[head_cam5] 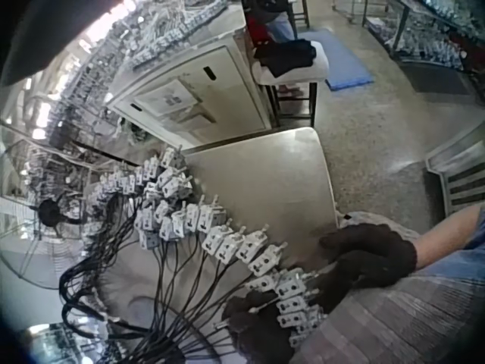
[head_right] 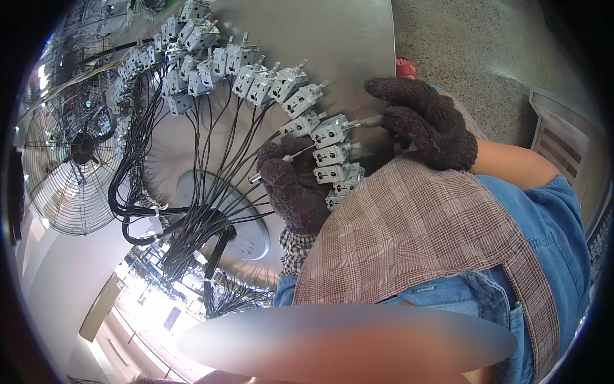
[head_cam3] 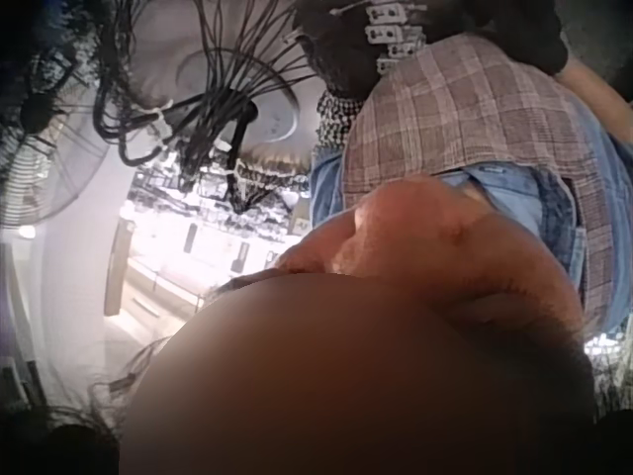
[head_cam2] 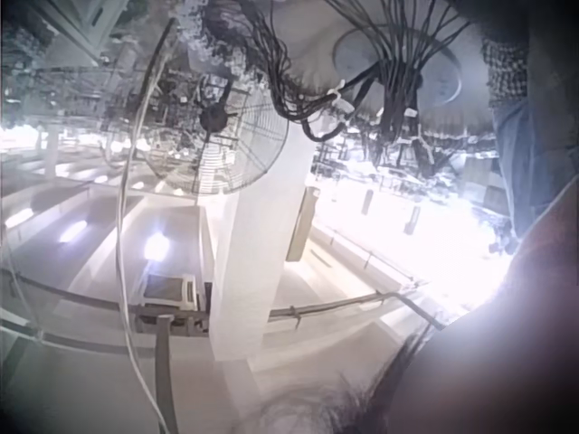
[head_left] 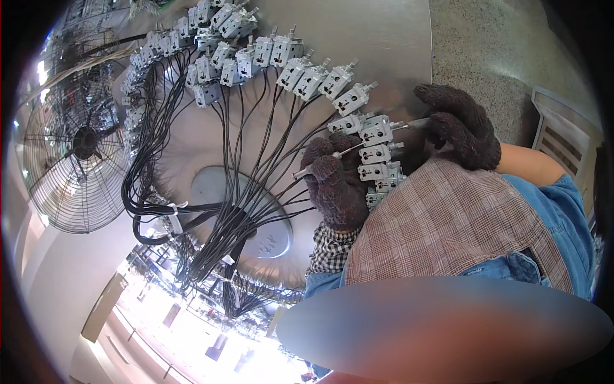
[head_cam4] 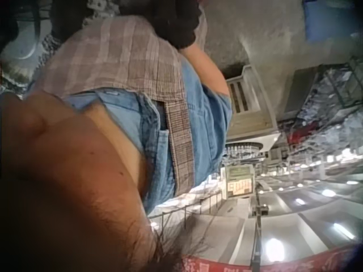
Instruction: Manually organizing and assembling a complex wire harness with multiple connectors at a workbench.
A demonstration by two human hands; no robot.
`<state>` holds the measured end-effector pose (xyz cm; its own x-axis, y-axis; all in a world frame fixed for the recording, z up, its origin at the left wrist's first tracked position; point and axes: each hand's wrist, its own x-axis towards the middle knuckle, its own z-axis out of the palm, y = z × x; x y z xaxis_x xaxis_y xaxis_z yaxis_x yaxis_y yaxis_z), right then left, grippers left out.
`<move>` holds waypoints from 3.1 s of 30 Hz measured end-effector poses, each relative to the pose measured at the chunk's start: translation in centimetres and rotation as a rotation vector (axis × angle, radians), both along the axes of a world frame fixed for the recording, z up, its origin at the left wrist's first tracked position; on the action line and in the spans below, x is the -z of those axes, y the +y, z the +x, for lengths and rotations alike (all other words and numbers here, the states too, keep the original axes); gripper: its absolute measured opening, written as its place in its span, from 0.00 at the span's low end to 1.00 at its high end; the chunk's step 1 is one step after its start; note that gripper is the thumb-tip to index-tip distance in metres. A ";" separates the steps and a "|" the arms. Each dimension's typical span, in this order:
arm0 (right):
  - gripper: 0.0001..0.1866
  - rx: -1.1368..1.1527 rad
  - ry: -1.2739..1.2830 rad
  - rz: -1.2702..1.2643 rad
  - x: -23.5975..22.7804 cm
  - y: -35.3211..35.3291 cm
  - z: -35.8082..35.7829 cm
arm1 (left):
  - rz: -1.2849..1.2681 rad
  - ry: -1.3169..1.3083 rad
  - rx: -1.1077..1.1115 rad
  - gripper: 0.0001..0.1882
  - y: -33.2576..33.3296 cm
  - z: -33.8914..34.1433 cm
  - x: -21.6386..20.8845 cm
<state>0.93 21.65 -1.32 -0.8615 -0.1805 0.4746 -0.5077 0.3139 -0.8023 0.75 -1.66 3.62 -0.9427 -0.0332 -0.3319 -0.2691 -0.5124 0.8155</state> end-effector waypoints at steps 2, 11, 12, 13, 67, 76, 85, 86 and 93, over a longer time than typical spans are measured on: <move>0.16 -0.012 -0.004 -0.032 0.2 -0.1 0.0 | 0.012 0.014 -0.030 0.17 0.0 0.2 0.3; 0.18 -0.074 -0.145 -0.026 0.0 0.5 0.4 | -0.015 -0.036 -0.112 0.17 0.8 0.0 -0.4; 0.20 -0.107 -0.172 -0.059 0.0 0.5 0.5 | -0.016 -0.035 -0.111 0.17 0.5 0.0 -0.2; 0.20 -0.105 -0.171 -0.058 0.0 0.6 0.5 | -0.029 -0.013 -0.073 0.17 0.1 0.0 0.2; 0.18 -0.055 -0.090 0.004 -0.2 0.3 -1.3 | 0.003 0.005 -0.118 0.17 0.9 -0.4 0.3; 0.23 -0.137 -0.579 -0.096 -0.3 0.6 -0.7 | -0.175 -0.062 -0.098 0.22 1.5 -0.8 -0.1; 0.27 -0.113 -0.303 0.071 -1.0 0.7 -1.1 | -0.062 -0.023 -0.214 0.20 1.4 -0.6 0.7; 0.26 -0.074 -0.297 -0.029 -1.1 0.3 -1.1 | -0.060 -0.017 -0.206 0.21 1.4 -0.6 0.7; 0.22 -0.061 -0.456 0.004 -1.6 0.8 -0.6 | -0.073 -0.034 -0.193 0.22 1.4 -0.4 0.5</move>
<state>0.30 22.42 0.31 -0.9700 -0.2381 0.0482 -0.1203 0.2983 -0.9469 0.36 -0.24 3.10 -0.9046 -0.2377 -0.3538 -0.1996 -0.4971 0.8444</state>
